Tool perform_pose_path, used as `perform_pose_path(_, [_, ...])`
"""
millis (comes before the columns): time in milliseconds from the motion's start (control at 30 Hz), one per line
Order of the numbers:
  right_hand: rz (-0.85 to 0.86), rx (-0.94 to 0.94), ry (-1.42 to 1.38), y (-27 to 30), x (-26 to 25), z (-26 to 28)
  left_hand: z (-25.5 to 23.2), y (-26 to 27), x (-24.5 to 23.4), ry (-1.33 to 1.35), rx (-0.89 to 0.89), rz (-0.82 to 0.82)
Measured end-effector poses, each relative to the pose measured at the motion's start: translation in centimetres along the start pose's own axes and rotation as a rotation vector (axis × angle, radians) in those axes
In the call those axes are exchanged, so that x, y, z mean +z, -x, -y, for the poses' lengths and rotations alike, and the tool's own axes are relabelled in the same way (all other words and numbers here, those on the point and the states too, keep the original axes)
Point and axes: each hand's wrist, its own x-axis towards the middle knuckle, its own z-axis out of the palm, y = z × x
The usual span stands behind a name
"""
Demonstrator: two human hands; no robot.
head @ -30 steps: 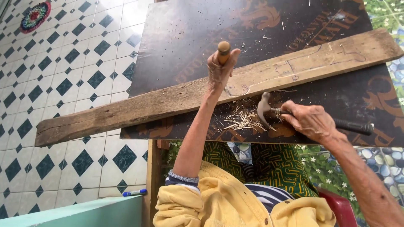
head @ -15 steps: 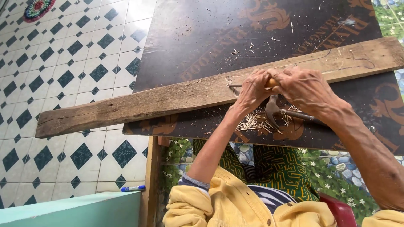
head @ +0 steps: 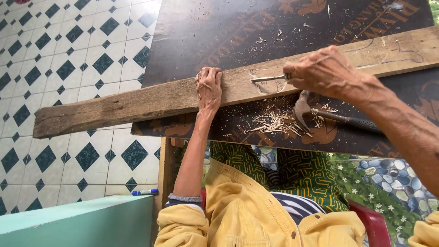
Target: Carving a design into a wooden plank using a chisel and a hammer.
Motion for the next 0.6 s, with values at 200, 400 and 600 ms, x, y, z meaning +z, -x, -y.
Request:
perform_pose_path(200, [0.116, 0.097, -0.361, -1.2, -2.4, -1.2, 0.0, 0.0, 0.0, -0.019, 0.047, -0.054])
perform_pose_path(400, [0.220, 0.275, -0.869, 1.0, -5.4, 0.1, -0.7, 0.0, 0.2, -0.025, 0.031, -0.088])
perform_pose_path(600, [0.298, 0.494, -1.209, 2.3, -5.4, 1.3, -1.9, 0.0, -1.1, -0.036, 0.018, -0.092])
